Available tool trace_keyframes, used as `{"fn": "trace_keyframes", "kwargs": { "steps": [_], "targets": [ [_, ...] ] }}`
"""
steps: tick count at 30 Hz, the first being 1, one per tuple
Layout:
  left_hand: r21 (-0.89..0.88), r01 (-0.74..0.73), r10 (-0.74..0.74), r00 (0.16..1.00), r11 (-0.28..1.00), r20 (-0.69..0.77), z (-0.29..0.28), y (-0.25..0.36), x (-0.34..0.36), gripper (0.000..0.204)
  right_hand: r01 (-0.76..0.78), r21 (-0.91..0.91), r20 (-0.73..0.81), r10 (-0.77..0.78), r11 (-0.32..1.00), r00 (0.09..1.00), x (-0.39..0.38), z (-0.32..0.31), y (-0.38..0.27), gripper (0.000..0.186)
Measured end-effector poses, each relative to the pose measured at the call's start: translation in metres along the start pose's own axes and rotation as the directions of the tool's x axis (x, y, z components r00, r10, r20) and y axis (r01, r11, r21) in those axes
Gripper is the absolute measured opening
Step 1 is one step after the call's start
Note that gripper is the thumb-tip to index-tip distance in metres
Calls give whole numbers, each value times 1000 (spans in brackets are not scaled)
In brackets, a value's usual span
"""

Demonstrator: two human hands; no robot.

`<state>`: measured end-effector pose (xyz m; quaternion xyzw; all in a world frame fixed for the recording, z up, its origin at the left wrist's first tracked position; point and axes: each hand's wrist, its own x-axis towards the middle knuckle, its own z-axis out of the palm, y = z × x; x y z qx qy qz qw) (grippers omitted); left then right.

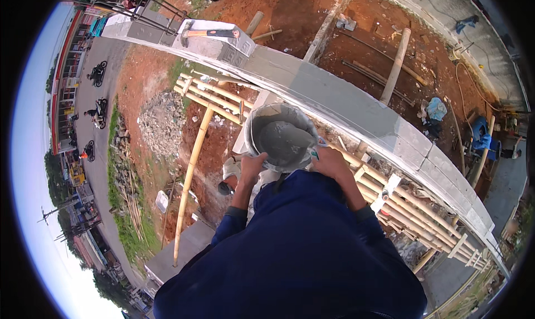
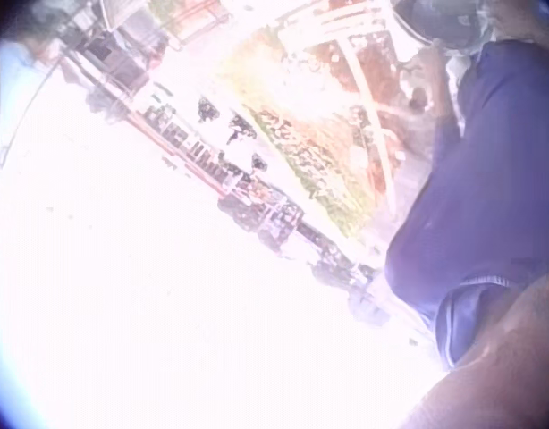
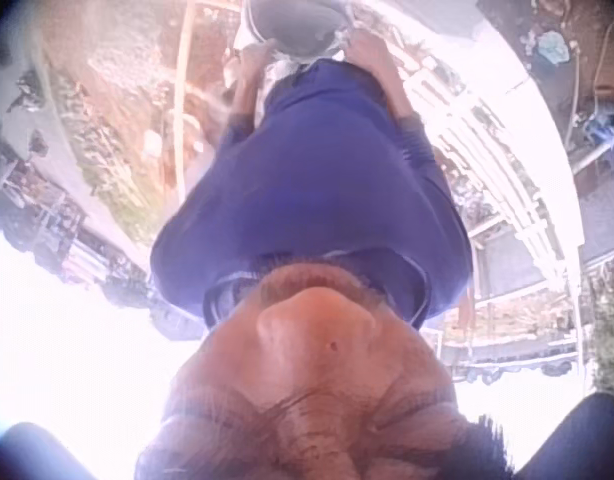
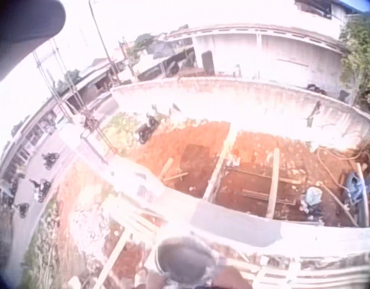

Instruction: The person stands on bamboo scaffolding and lays concrete blocks to build a wall. They apply mortar from a bucket using a trowel, place blocks, and tap them into position with a hammer.

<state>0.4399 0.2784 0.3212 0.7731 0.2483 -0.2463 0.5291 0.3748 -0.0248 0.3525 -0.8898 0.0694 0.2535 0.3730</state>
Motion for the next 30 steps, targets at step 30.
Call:
{"fn": "trace_keyframes", "kwargs": {
  "steps": [30],
  "targets": [
    [-35,375,-373,903,927,-215,29,-249,225,60,-99,-691,177,300,716,937,158,167,89,78]
  ]
}}
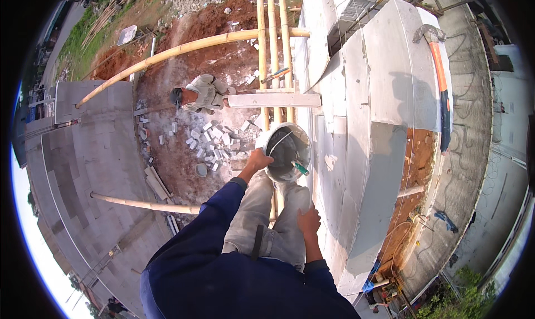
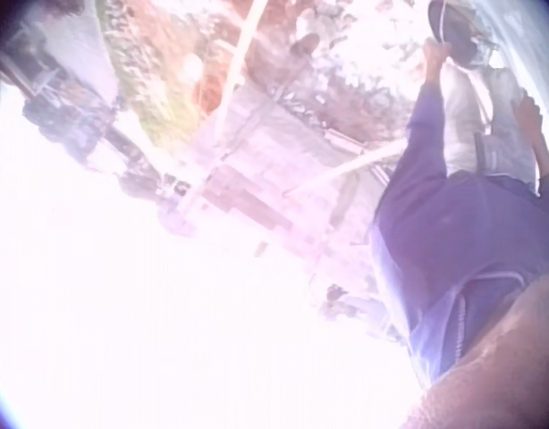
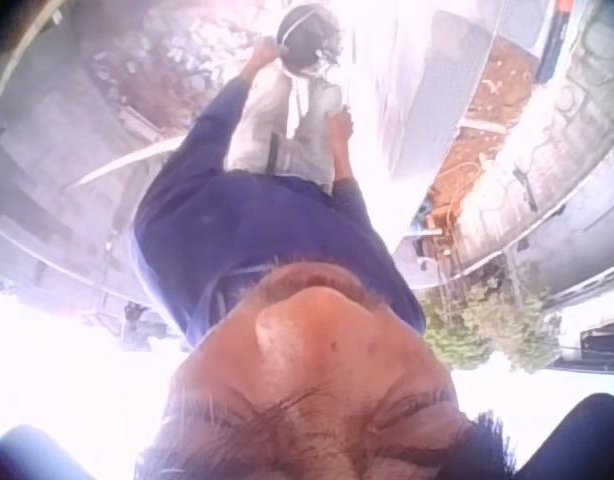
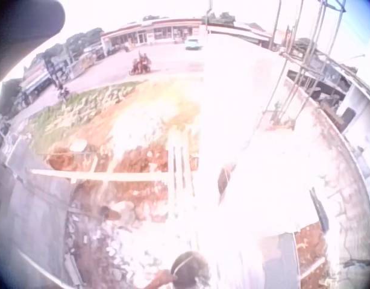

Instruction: The person stands on bamboo scaffolding and lays concrete blocks to build a wall. They apply mortar from a bucket using a trowel, place blocks, and tap them into position with a hammer.

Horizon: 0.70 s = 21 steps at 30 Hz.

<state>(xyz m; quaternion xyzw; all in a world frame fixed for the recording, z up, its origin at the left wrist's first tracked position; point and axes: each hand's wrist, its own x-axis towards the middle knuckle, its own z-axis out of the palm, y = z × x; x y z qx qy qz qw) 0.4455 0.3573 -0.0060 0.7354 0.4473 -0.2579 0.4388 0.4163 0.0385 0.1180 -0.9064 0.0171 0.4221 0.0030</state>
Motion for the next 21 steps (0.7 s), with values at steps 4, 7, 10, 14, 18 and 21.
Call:
{"fn": "trace_keyframes", "kwargs": {
  "steps": [4,7,10,14,18,21],
  "targets": [
    [-23,-27,26,1000,999,-13,52,-46,108,58,-8,19,107,6,1000,994,40,62,-17,93],
    [-58,-55,55,998,997,-13,91,-72,190,56,-34,-10,32,34,999,999,59,73,-31,97],
    [-155,-32,37,999,987,27,120,-89,256,52,-52,-46,11,53,998,999,65,58,-41,98],
    [-261,-14,14,1000,965,0,147,-121,303,52,-8,-22,-30,7,1000,1000,72,54,-38,94],
    [-195,45,-33,997,980,67,122,-159,312,52,-36,-10,2,36,999,999,72,44,-45,95],
    [-35,75,-64,968,997,243,98,-166,311,56,-62,-7,45,62,998,997,74,37,-50,96]
  ]
}}
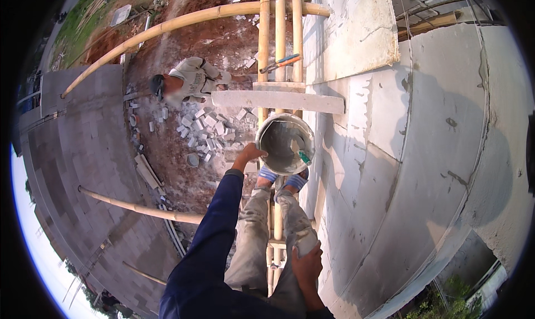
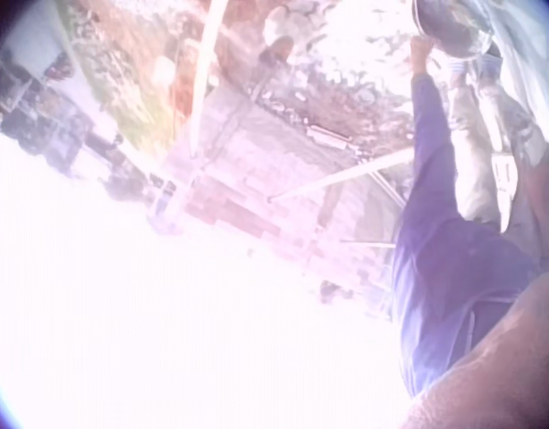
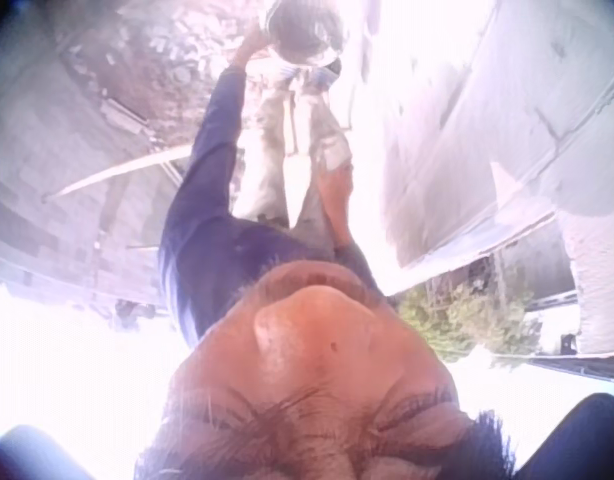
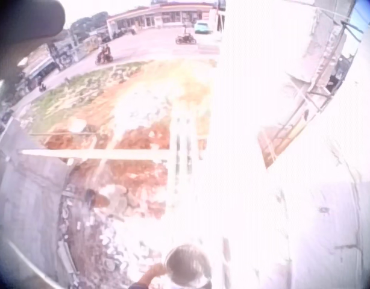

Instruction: The person stands on bamboo scaffolding and lays concrete blocks to build a wall. They apply mortar from a bucket using a trowel, place blocks, and tap them into position with a hammer.

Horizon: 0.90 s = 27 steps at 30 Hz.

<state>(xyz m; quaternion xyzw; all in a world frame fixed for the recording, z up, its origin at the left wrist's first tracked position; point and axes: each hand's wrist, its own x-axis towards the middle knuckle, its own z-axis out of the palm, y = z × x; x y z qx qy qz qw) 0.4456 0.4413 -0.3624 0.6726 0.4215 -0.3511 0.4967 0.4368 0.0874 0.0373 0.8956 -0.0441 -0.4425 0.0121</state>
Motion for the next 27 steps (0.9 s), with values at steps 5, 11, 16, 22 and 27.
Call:
{"fn": "trace_keyframes", "kwargs": {
  "steps": [5,11,16,22,27],
  "targets": [
    [393,110,79,897,913,-435,-81,99,-16,50,-65,15,12,65,998,998,4,-3,-3,98],
    [942,-101,783,588,319,-202,-99,143,42,60,-61,23,22,60,998,998,13,-7,-3,99],
    [895,-173,581,806,412,-112,-87,173,87,68,-83,78,-13,84,994,996,21,-14,-4,98],
    [834,-140,465,872,533,-152,-105,169,62,64,-6,53,-128,13,999,992,23,-3,5,97],
    [812,-57,409,883,581,-230,-156,162,15,70,48,56,-172,-38,997,984,19,1,4,95]
  ]
}}
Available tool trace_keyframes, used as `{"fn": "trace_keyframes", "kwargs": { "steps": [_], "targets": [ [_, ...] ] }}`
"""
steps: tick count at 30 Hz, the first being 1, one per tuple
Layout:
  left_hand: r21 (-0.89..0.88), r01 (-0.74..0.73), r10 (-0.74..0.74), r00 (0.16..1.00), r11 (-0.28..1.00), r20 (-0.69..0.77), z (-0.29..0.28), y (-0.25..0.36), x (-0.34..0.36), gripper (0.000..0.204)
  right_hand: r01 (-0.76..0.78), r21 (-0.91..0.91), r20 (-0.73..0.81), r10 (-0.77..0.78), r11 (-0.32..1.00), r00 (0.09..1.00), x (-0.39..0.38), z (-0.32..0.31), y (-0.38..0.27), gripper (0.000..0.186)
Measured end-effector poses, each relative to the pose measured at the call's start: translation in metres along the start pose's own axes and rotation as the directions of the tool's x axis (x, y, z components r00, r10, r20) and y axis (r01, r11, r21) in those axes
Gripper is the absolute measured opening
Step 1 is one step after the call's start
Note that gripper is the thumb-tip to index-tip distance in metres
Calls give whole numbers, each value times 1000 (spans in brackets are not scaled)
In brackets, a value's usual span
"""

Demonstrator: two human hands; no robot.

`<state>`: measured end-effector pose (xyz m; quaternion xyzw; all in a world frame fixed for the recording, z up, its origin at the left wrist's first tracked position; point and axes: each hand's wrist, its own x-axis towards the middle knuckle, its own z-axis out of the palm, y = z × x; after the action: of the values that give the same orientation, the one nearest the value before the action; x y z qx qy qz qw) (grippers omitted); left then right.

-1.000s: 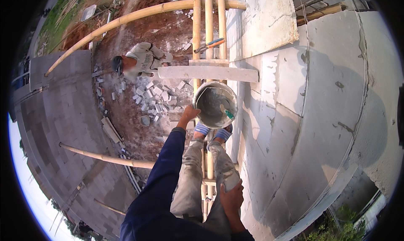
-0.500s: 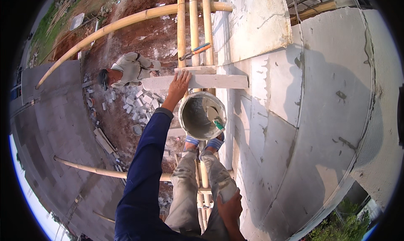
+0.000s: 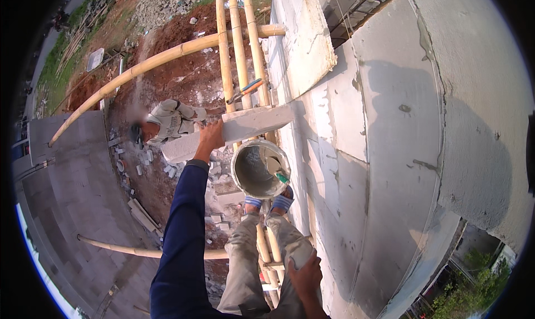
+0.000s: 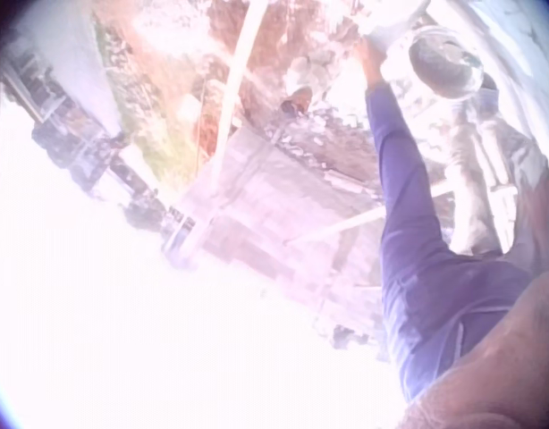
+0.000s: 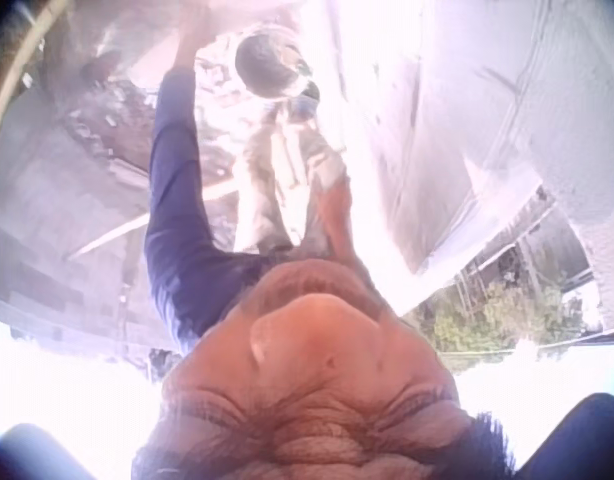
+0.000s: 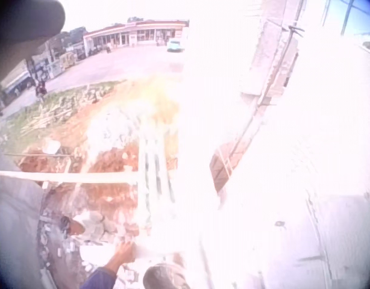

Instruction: The person stands on bamboo scaffolding and lays concrete blocks to build a wall. They apply mortar from a bucket using a trowel, place blocks, and tap them into position with a hammer.

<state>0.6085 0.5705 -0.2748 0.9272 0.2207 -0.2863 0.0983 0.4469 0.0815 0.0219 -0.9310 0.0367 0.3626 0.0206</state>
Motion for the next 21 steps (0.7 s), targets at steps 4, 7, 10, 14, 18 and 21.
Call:
{"fn": "trace_keyframes", "kwargs": {
  "steps": [4,7,10,14,18,21],
  "targets": [
    [82,38,-42,998,996,52,-43,-25,-57,80,-38,35,54,36,999,998,3,-12,-9,92],
    [60,121,-126,988,991,90,-76,-53,-122,79,23,71,44,-26,997,999,5,-11,-2,90],
    [57,204,-207,977,977,52,-86,-71,-201,88,83,20,28,-84,996,996,6,4,13,88],
    [58,323,-328,933,945,148,-114,-48,-283,89,129,-114,-138,-144,985,980,0,13,11,79],
    [-151,425,-390,895,893,216,-137,-51,-391,88,386,-4,-225,-377,922,898,2,-16,-8,62],
    [-237,473,-411,872,849,267,-133,-43,-471,86,411,145,-215,-377,900,901,22,-3,-29,57]
  ]
}}
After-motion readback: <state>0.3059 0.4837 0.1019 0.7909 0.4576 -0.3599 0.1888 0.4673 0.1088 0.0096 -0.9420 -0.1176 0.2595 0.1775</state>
